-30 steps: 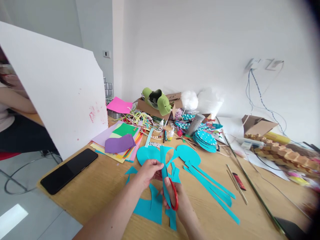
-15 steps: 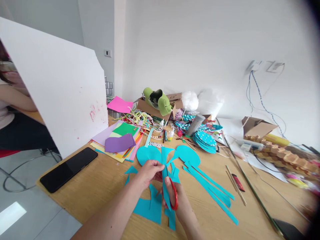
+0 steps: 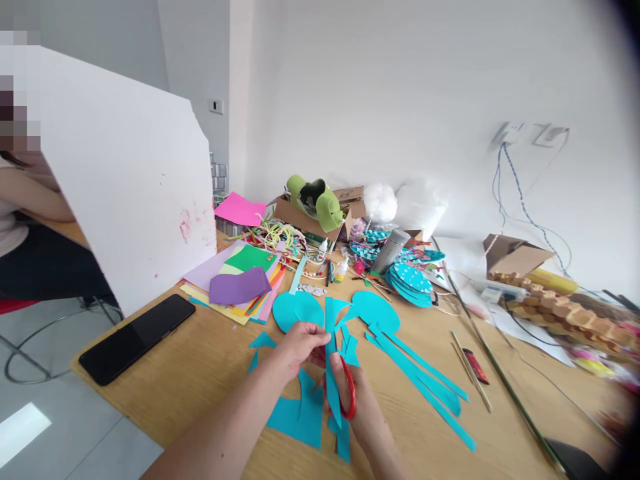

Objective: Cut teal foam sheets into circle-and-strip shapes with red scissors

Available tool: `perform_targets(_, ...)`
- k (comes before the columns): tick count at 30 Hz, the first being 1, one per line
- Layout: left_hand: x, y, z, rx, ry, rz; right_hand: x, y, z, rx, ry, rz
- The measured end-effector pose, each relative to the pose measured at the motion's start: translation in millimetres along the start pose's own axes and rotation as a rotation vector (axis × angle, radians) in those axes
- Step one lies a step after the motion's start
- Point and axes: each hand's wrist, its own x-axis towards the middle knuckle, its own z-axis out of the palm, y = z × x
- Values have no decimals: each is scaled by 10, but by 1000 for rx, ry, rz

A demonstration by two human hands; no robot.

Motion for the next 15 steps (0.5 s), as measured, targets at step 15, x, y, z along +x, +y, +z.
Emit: perform_targets(15,-7,-16,13,18,-1,-26,19,-4,-1,-6,25,-45)
